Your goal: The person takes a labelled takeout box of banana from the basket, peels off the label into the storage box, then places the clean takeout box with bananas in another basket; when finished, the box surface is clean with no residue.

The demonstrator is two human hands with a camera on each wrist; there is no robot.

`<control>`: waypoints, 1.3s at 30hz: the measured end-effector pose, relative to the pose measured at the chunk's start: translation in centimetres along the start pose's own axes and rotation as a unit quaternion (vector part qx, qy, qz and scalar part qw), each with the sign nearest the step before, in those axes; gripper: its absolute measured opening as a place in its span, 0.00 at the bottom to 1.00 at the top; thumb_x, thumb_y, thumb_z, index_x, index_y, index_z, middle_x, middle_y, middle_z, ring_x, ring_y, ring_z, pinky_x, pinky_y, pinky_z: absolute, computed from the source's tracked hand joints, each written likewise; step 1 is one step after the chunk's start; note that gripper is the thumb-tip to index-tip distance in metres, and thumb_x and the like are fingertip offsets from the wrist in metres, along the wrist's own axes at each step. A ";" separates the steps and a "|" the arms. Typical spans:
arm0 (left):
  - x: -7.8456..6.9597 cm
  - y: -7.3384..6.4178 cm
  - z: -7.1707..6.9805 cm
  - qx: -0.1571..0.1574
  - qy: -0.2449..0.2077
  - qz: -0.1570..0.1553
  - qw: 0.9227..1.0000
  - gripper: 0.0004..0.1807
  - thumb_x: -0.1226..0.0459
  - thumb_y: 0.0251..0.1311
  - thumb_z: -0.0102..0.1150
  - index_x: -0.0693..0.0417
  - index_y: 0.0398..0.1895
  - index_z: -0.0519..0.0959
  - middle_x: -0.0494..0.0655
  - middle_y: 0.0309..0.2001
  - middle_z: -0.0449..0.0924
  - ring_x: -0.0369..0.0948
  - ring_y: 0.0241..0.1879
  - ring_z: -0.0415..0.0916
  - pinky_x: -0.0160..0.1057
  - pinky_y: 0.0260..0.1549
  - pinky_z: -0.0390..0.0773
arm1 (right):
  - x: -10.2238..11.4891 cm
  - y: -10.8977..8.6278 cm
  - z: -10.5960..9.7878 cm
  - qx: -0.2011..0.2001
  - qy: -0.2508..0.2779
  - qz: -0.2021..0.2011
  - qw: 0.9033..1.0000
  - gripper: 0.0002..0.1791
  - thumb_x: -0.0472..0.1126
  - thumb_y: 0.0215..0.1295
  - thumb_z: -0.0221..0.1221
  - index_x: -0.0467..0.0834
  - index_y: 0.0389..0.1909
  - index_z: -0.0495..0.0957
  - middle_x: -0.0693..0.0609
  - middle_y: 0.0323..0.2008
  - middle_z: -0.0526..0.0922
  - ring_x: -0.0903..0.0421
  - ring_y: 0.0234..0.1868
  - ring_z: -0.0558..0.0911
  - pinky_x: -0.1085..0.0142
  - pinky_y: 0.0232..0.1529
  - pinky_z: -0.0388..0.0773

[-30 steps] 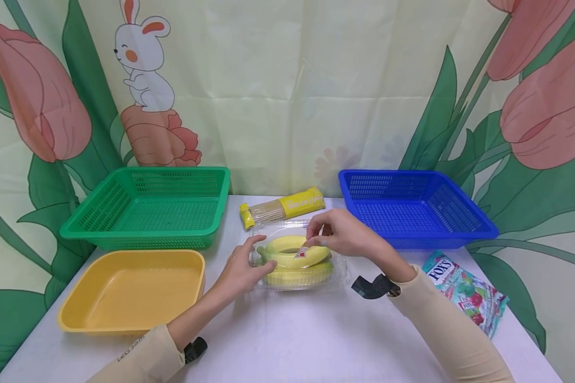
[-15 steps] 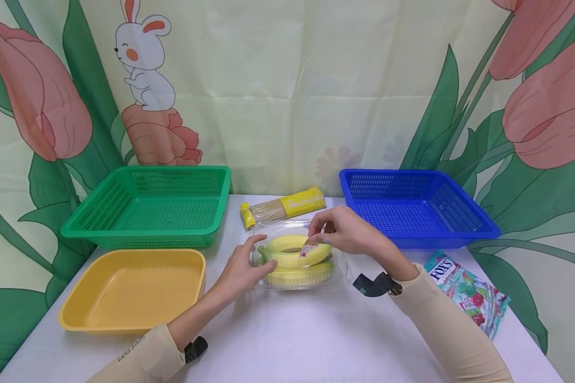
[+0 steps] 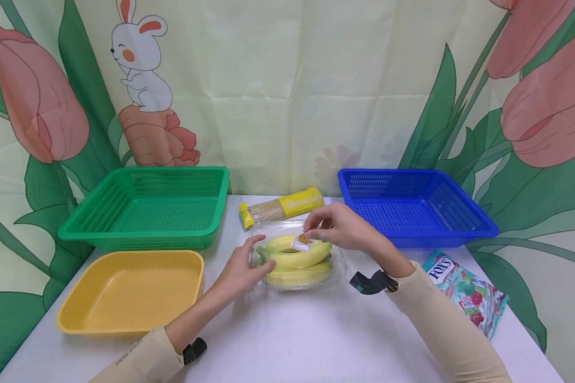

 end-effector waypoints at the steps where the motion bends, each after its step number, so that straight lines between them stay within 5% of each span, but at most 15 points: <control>1: 0.0 0.0 0.0 0.001 0.002 0.002 1.000 0.38 0.50 0.69 0.66 0.36 0.80 0.64 0.62 0.71 0.70 0.56 0.68 0.72 0.65 0.63 0.77 | 0.0 0.1 0.1 0.004 0.006 -0.002 1.000 0.01 0.35 0.70 0.68 0.42 0.39 0.88 0.51 0.36 0.91 0.57 0.31 0.81 0.68 0.36 0.78; 7: 0.0 -0.4 -0.6 0.018 -0.011 0.025 0.999 0.42 0.50 0.74 0.59 0.36 0.87 0.52 0.66 0.78 0.62 0.63 0.77 0.64 0.72 0.71 0.68 | 0.4 0.7 0.7 0.018 0.022 -0.013 1.000 0.01 0.35 0.70 0.67 0.42 0.38 0.87 0.50 0.37 0.92 0.56 0.31 0.82 0.68 0.35 0.81; 10: -0.2 -1.0 -1.6 0.023 -0.013 0.026 0.999 0.43 0.50 0.76 0.57 0.35 0.88 0.48 0.64 0.81 0.58 0.65 0.76 0.66 0.70 0.69 0.71 | 0.7 1.0 0.8 0.019 0.021 -0.018 0.999 0.01 0.36 0.70 0.67 0.42 0.38 0.87 0.51 0.36 0.92 0.54 0.31 0.82 0.67 0.35 0.81; 16: -1.4 -2.6 -5.4 0.021 0.009 0.011 1.000 0.35 0.52 0.77 0.56 0.41 0.83 0.60 0.60 0.79 0.63 0.62 0.74 0.70 0.59 0.60 0.84 | 1.4 2.0 1.5 0.021 0.026 -0.023 0.999 0.03 0.38 0.70 0.68 0.43 0.37 0.87 0.53 0.36 0.92 0.50 0.34 0.84 0.68 0.35 0.76; 21: -1.4 -3.4 -8.8 0.019 0.010 0.032 0.999 0.28 0.53 0.79 0.55 0.49 0.78 0.69 0.58 0.74 0.73 0.59 0.69 0.75 0.52 0.57 0.87 | 2.0 3.0 2.2 0.029 0.050 -0.028 0.998 0.03 0.37 0.70 0.68 0.41 0.38 0.87 0.51 0.37 0.93 0.47 0.35 0.84 0.69 0.33 0.76; 26: 0.3 -4.3 -12.6 0.012 0.046 0.039 0.998 0.27 0.50 0.80 0.53 0.52 0.74 0.73 0.57 0.70 0.78 0.56 0.63 0.79 0.47 0.52 0.89 | 2.8 4.1 3.4 0.047 0.059 -0.030 0.997 0.03 0.38 0.70 0.68 0.42 0.38 0.88 0.53 0.35 0.90 0.54 0.32 0.82 0.70 0.33 0.76; 31: 2.5 -5.1 -16.2 -0.024 0.104 0.040 0.993 0.28 0.47 0.82 0.48 0.54 0.74 0.73 0.62 0.69 0.77 0.62 0.63 0.78 0.54 0.51 0.88 | 3.8 5.0 4.8 0.061 0.061 -0.028 0.996 0.05 0.40 0.70 0.69 0.42 0.37 0.88 0.51 0.33 0.88 0.59 0.30 0.79 0.71 0.31 0.75; 39: 6.9 -6.7 -22.0 -0.009 0.185 -0.018 0.983 0.37 0.40 0.81 0.43 0.59 0.76 0.69 0.70 0.70 0.74 0.70 0.63 0.73 0.63 0.49 0.84 | 5.0 6.7 7.2 0.073 0.083 -0.050 0.993 0.03 0.38 0.68 0.70 0.41 0.38 0.89 0.50 0.33 0.90 0.52 0.32 0.82 0.73 0.32 0.74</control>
Point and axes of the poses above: each hand's wrist, its own y-axis towards the middle knuckle, its own z-axis out of the palm, x = y × z, the point moved 3 cm from there along y, towards the middle knuckle
